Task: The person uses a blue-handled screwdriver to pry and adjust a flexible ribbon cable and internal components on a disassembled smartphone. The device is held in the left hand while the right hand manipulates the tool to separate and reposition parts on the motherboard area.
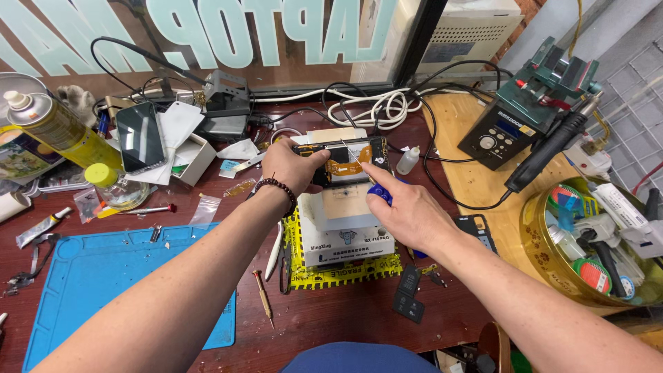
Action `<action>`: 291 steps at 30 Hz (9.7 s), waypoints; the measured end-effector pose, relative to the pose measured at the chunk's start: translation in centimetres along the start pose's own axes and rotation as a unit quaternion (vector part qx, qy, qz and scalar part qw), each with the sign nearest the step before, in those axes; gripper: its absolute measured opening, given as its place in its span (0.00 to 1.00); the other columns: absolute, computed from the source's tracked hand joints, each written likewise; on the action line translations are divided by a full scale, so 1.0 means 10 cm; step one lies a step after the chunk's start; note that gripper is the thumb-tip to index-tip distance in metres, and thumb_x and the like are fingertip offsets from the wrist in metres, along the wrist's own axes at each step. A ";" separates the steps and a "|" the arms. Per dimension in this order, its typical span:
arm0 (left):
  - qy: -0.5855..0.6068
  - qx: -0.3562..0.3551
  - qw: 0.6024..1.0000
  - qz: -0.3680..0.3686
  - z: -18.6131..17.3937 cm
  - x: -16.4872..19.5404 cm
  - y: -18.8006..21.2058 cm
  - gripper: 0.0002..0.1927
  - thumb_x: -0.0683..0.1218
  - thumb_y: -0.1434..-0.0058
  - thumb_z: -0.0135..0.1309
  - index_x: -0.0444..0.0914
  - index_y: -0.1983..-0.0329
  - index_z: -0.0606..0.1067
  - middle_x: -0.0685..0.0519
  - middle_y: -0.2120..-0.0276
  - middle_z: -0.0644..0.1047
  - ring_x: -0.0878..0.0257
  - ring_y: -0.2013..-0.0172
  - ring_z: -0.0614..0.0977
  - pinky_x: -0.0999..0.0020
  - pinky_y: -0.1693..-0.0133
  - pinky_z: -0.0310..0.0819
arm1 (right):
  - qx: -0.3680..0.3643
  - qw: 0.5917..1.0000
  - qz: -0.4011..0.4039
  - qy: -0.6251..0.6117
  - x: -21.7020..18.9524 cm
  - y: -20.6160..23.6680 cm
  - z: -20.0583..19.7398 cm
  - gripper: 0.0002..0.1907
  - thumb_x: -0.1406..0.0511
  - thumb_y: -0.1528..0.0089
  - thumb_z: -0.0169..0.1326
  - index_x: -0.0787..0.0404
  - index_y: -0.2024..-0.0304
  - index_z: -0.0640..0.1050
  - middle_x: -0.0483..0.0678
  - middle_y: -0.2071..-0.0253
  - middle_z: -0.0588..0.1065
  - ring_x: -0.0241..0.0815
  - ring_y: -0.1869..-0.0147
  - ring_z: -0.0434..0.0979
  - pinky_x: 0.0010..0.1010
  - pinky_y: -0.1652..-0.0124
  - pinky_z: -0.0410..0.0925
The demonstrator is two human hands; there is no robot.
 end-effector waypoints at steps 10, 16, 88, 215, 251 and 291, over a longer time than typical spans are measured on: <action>-0.003 0.004 1.000 0.001 0.00 0.03 0.01 0.23 0.49 0.46 0.68 0.29 0.55 0.76 0.44 0.61 0.83 0.55 0.70 0.88 0.64 0.76 0.82 | -0.002 1.000 0.009 -0.010 -0.05 0.02 -0.01 0.33 0.55 0.39 0.47 0.40 0.29 0.65 0.59 0.62 0.81 0.59 0.56 0.83 0.46 0.52 0.72; -0.012 0.006 1.000 -0.003 -0.01 0.03 0.02 0.23 0.49 0.46 0.68 0.29 0.55 0.77 0.43 0.61 0.83 0.55 0.69 0.88 0.64 0.76 0.82 | 0.001 1.000 -0.005 -0.007 -0.02 0.00 0.00 0.33 0.55 0.39 0.48 0.40 0.29 0.65 0.59 0.62 0.81 0.58 0.55 0.83 0.45 0.52 0.72; 0.090 -0.036 0.994 -0.045 0.03 -0.12 0.01 0.17 0.38 0.43 0.60 0.25 0.52 0.74 0.41 0.58 0.82 0.53 0.64 0.88 0.64 0.72 0.84 | -0.092 0.985 0.109 -0.100 -0.33 0.10 0.00 0.32 0.57 0.37 0.47 0.38 0.29 0.63 0.48 0.77 0.76 0.41 0.81 0.77 0.35 0.74 0.75; 0.088 -0.038 0.995 -0.018 0.02 -0.17 -0.01 0.17 0.39 0.42 0.60 0.26 0.52 0.74 0.43 0.59 0.81 0.55 0.65 0.88 0.63 0.73 0.84 | -0.085 0.979 0.110 -0.151 -0.05 0.09 -0.10 0.31 0.56 0.37 0.49 0.38 0.30 0.65 0.47 0.79 0.74 0.38 0.83 0.74 0.33 0.79 0.71; 0.085 -0.037 0.996 0.003 0.02 -0.12 0.03 0.17 0.40 0.43 0.61 0.26 0.55 0.73 0.42 0.60 0.81 0.54 0.66 0.88 0.63 0.73 0.84 | -0.144 0.959 0.184 -0.161 0.03 0.07 -0.36 0.29 0.56 0.35 0.50 0.34 0.30 0.66 0.45 0.74 0.69 0.36 0.83 0.68 0.31 0.84 0.67; 0.058 0.021 0.996 0.058 -0.10 -0.06 0.17 0.15 0.44 0.44 0.63 0.30 0.60 0.73 0.47 0.66 0.82 0.58 0.70 0.88 0.65 0.76 0.83 | -0.353 0.930 0.101 -0.028 0.27 -0.62 -0.71 0.33 0.58 0.37 0.51 0.26 0.29 0.68 0.47 0.76 0.70 0.36 0.85 0.65 0.29 0.83 0.61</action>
Point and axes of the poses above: each hand's wrist, its own y-axis away from the middle knuckle, its own z-axis out of the palm, x = y × z, the point moved 9 cm from there along -y, towards the middle knuckle
